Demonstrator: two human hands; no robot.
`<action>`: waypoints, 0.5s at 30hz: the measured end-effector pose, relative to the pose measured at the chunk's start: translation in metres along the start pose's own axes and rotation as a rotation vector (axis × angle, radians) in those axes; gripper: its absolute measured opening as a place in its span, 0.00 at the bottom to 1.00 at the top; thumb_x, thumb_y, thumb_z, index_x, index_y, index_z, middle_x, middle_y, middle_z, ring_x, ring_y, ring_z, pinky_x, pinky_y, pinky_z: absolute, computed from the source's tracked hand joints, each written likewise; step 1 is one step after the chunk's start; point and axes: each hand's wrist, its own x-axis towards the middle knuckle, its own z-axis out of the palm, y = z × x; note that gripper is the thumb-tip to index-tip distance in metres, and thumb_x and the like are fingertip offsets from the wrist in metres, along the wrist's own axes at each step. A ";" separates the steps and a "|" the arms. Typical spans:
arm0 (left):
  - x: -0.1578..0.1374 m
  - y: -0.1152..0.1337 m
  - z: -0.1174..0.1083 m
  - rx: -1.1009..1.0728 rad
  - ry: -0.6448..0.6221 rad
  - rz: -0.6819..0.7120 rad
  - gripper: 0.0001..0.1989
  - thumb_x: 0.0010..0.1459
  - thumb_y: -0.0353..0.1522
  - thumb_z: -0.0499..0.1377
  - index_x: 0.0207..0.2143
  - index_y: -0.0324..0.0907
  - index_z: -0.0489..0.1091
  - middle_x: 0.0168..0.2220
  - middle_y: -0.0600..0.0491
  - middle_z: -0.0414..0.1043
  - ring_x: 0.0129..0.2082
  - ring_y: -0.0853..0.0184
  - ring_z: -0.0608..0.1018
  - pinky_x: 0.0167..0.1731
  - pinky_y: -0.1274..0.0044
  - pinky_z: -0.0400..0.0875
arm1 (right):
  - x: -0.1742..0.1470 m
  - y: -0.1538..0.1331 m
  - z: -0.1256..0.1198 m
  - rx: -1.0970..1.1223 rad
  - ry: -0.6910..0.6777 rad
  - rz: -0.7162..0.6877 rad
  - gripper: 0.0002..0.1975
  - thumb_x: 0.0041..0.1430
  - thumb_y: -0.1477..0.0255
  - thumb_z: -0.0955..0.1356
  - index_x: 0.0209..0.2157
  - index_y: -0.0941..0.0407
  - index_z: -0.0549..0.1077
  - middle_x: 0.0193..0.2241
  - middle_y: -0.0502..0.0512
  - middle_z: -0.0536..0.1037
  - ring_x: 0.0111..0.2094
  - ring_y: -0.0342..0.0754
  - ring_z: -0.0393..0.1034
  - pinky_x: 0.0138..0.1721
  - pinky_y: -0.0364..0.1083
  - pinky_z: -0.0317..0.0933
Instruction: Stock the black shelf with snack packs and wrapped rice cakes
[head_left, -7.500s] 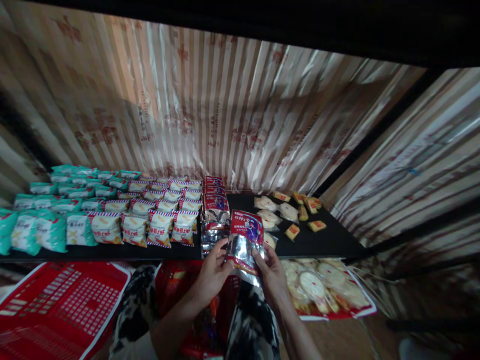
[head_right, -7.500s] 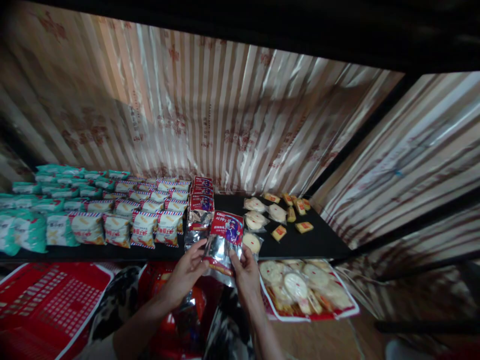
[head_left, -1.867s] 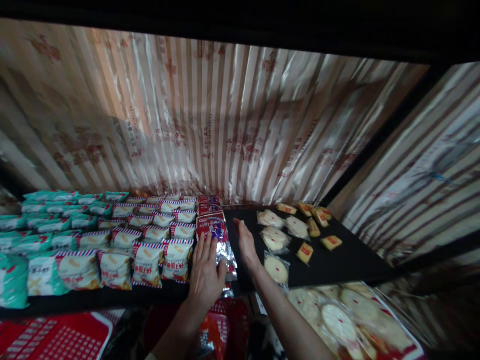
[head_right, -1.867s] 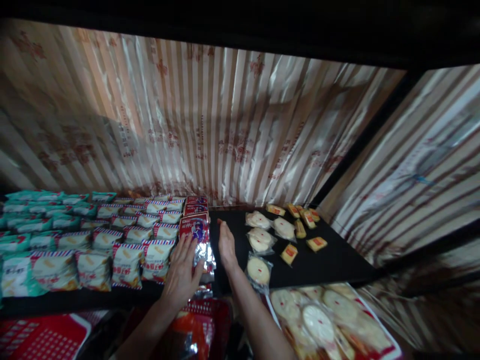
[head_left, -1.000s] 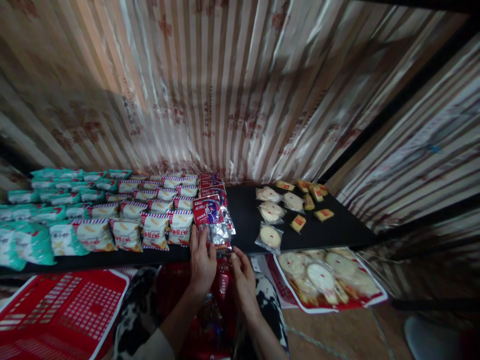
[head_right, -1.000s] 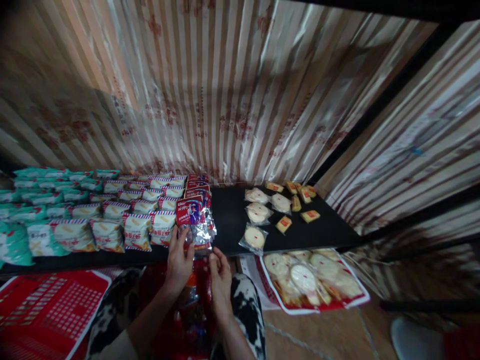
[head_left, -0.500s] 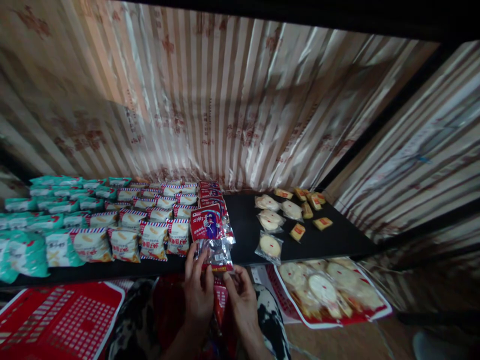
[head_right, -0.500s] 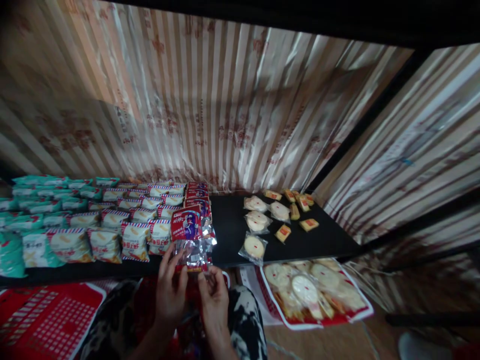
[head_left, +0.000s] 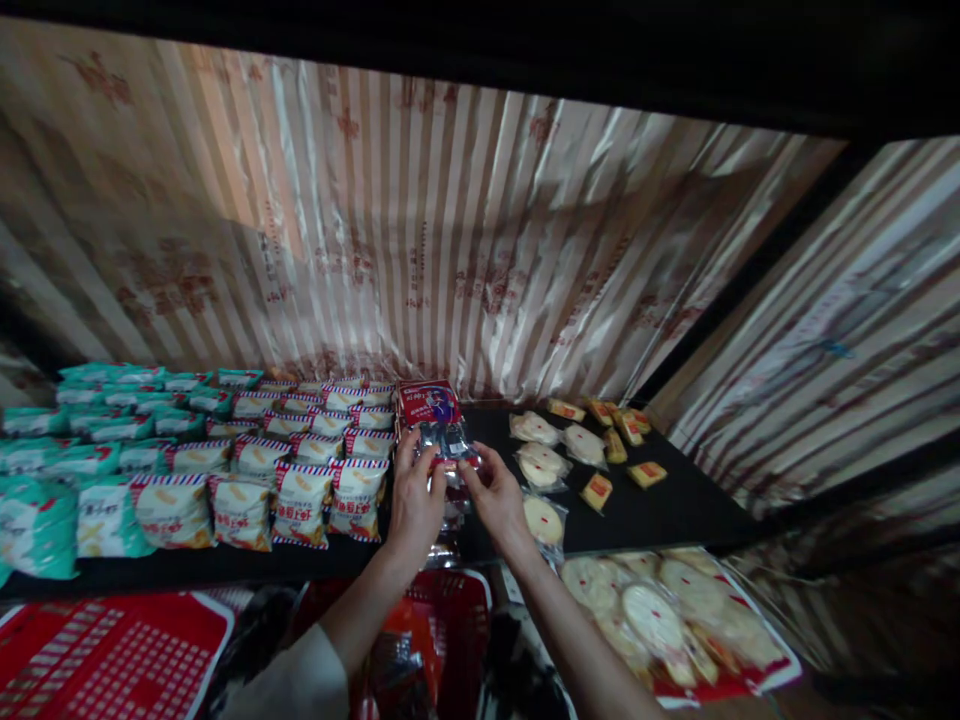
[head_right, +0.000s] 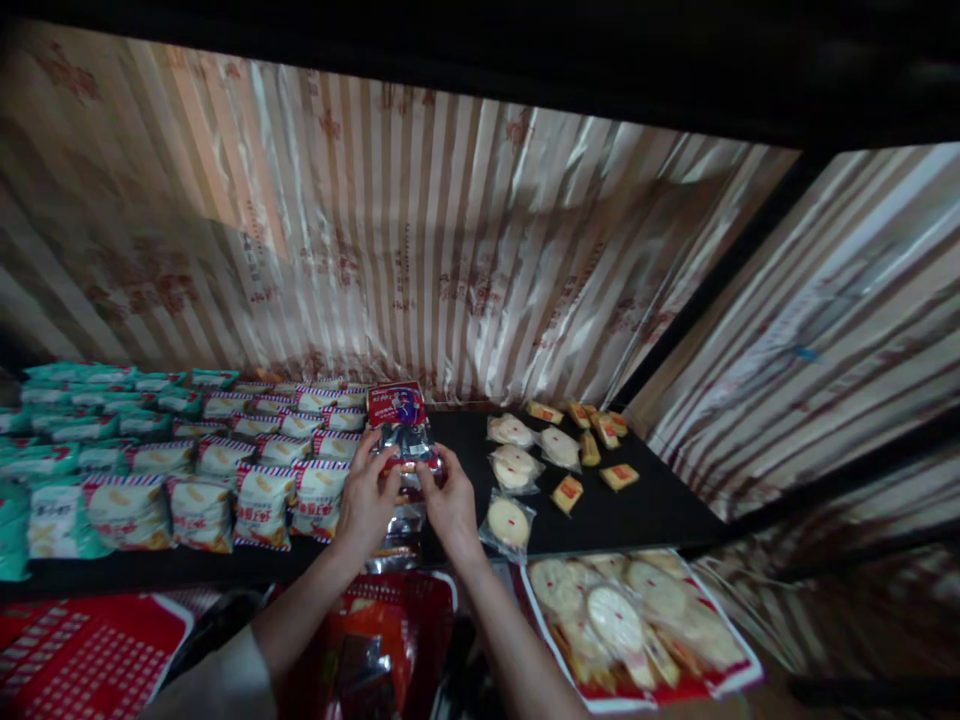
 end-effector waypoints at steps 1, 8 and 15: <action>0.005 -0.003 0.005 0.010 -0.009 -0.019 0.13 0.56 0.27 0.51 0.42 0.39 0.70 0.55 0.44 0.61 0.57 0.58 0.63 0.56 0.61 0.62 | 0.008 0.001 0.000 -0.084 0.003 -0.017 0.20 0.46 0.61 0.68 0.42 0.55 0.71 0.30 0.52 0.78 0.29 0.48 0.71 0.33 0.47 0.64; 0.021 -0.025 0.020 0.069 -0.074 -0.050 0.14 0.52 0.25 0.51 0.41 0.37 0.71 0.52 0.43 0.64 0.55 0.58 0.66 0.55 0.62 0.63 | 0.029 0.016 0.007 -0.458 0.078 -0.140 0.16 0.48 0.63 0.66 0.39 0.53 0.75 0.36 0.55 0.76 0.38 0.52 0.69 0.43 0.49 0.61; 0.017 -0.037 0.023 0.093 -0.098 -0.013 0.15 0.51 0.24 0.51 0.40 0.38 0.70 0.50 0.43 0.65 0.53 0.58 0.67 0.52 0.62 0.65 | 0.026 0.039 0.013 -0.493 0.093 -0.142 0.15 0.48 0.63 0.66 0.36 0.55 0.77 0.46 0.60 0.73 0.51 0.59 0.62 0.53 0.55 0.54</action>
